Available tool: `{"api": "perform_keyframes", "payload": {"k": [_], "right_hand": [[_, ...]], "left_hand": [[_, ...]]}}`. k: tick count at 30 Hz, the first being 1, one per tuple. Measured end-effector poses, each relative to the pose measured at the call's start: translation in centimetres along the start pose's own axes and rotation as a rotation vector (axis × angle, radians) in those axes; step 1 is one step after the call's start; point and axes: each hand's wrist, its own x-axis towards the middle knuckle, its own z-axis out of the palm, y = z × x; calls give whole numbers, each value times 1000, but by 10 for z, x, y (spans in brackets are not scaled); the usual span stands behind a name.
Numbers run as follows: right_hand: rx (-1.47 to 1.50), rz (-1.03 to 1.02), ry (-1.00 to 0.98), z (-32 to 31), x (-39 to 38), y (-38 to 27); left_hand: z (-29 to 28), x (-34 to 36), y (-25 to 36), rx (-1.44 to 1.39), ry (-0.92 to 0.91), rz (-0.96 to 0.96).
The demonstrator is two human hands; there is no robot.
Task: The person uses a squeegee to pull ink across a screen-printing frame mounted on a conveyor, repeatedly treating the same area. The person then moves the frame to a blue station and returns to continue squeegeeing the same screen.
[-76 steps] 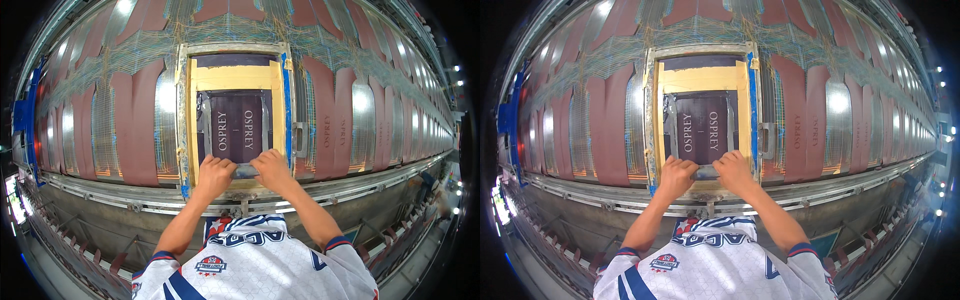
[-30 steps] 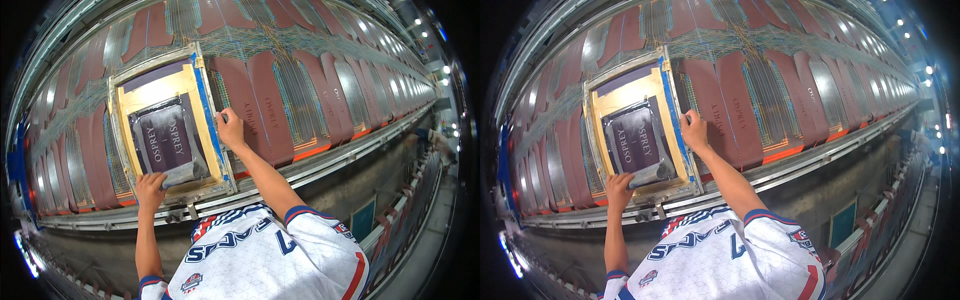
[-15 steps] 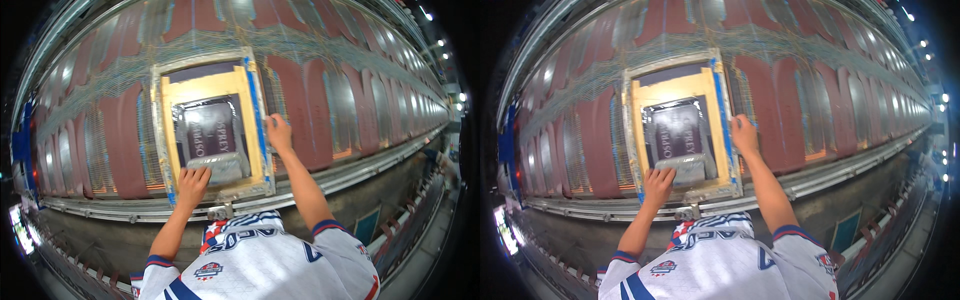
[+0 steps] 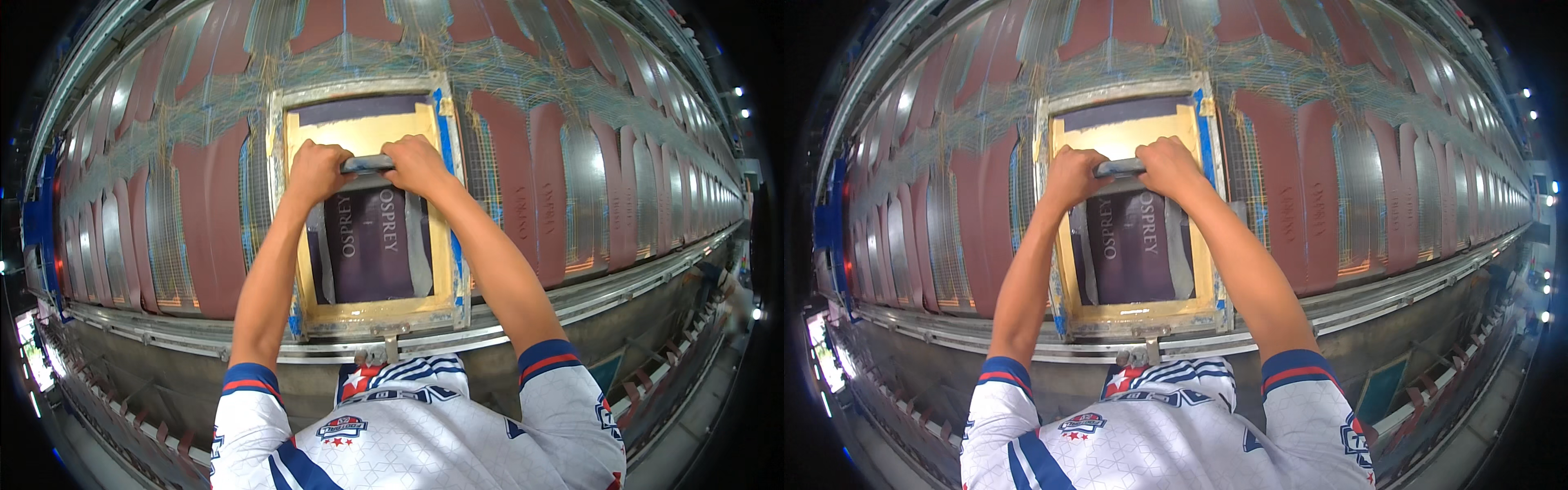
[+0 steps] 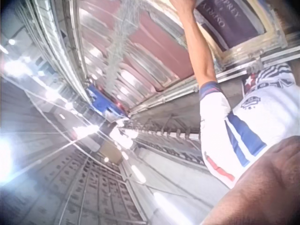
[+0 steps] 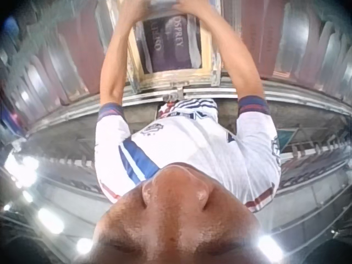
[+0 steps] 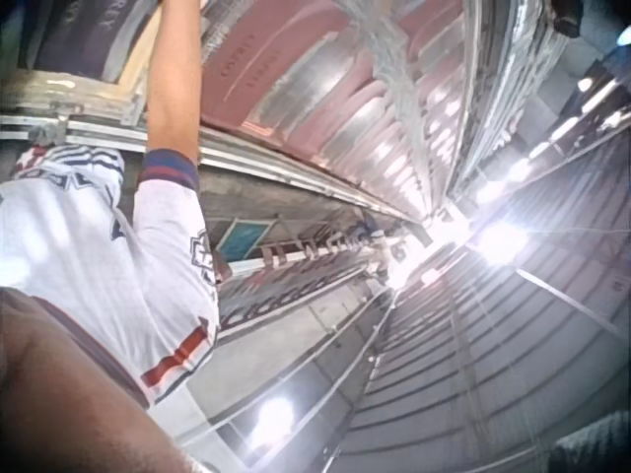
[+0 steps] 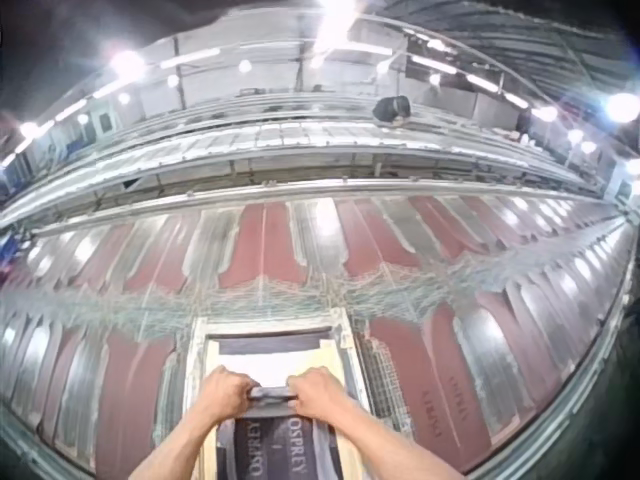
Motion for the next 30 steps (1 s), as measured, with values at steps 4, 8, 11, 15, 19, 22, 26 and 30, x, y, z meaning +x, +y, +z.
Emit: {"api": "perform_keyframes", "payload": {"k": [4, 8, 11, 15, 19, 22, 26, 30], "right_hand": [[74, -60, 140, 43, -95, -43], [159, -47, -4, 52, -160, -78], [93, -40, -50, 32, -121, -64], [62, -40, 101, 5, -12, -7], [80, 55, 87, 11, 2, 2], [77, 31, 27, 30, -55, -24], [173, -17, 63, 46, -167, -86], [285, 17, 314, 9, -168, -60]], "left_hand": [[23, -100, 54, -16, 50, -1], [19, -172, 101, -76, -114, -50], [16, -127, 67, -11, -31, 15], [-1, -16, 7, 108, -30, -6], [7, -3, -2, 41, 28, -14], [19, -61, 31, -34, 53, -3], [30, -171, 99, -39, 63, 11], [23, -195, 120, 5, 105, -6]]}}
